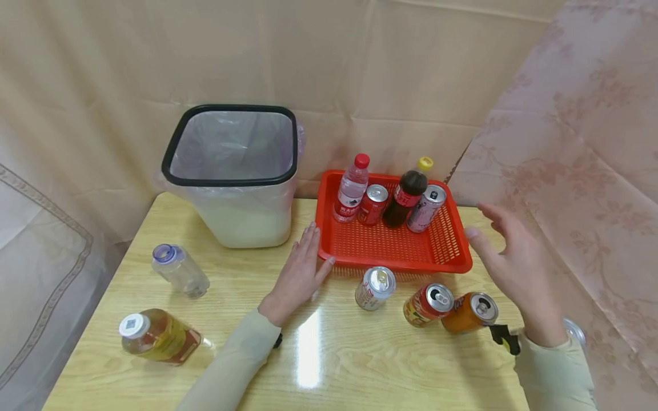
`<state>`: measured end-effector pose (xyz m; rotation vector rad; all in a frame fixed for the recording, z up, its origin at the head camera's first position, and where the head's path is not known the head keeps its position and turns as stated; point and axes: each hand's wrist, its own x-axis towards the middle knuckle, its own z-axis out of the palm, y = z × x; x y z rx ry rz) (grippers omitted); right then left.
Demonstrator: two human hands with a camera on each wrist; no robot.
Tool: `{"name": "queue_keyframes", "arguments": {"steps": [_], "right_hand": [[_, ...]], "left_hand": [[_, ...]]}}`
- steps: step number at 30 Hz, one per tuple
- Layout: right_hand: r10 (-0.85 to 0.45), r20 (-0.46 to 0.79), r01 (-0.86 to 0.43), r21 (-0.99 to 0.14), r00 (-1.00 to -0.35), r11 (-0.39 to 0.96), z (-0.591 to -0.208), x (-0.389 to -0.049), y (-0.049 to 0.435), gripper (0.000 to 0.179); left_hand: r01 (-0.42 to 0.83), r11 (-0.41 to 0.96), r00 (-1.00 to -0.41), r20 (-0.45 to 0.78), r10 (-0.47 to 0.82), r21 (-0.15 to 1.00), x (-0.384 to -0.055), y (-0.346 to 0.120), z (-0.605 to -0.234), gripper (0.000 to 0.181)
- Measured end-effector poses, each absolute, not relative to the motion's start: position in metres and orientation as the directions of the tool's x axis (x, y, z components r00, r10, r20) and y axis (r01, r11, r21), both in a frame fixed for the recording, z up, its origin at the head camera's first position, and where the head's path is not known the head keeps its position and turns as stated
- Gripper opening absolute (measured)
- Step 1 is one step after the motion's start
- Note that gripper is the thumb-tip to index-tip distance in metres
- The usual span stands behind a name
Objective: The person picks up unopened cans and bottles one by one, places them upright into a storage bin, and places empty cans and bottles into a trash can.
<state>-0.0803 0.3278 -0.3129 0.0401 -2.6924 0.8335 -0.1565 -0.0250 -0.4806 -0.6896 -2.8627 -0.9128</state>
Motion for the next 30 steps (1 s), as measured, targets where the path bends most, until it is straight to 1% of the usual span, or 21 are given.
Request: {"name": "queue_keyframes", "arguments": {"steps": [6,11,17,21,25,30], "right_hand": [[0.059,0.412,-0.228,-0.612,-0.909,0.757,-0.331,-0.072,0.309,0.054],[0.043,0.407,-0.262,-0.662,-0.913,0.702,-0.35,-0.064,0.294,0.057],[-0.018,0.417,-0.326,-0.682,-0.909,0.654,-0.372,-0.056,0.28,0.06],[-0.03,0.379,-0.312,-0.711,-0.925,0.63,-0.382,-0.052,0.272,0.062],[-0.059,0.354,-0.314,-0.725,-0.933,0.613,-0.391,-0.05,0.261,0.069],[-0.104,0.349,-0.335,-0.709,-0.931,0.621,-0.409,-0.047,0.242,0.088]], "left_hand": [[0.43,0.721,-0.899,0.183,0.398,0.543,-0.157,-0.025,-0.481,0.08],[0.432,0.718,-0.898,0.192,0.395,0.545,-0.157,-0.026,-0.481,0.08],[0.431,0.717,-0.899,0.19,0.395,0.547,-0.157,-0.026,-0.481,0.08],[0.435,0.712,-0.897,0.196,0.396,0.551,-0.157,-0.026,-0.481,0.079],[0.435,0.712,-0.897,0.194,0.397,0.551,-0.156,-0.025,-0.481,0.08],[0.434,0.716,-0.898,0.195,0.395,0.547,-0.157,-0.025,-0.481,0.08]]}}
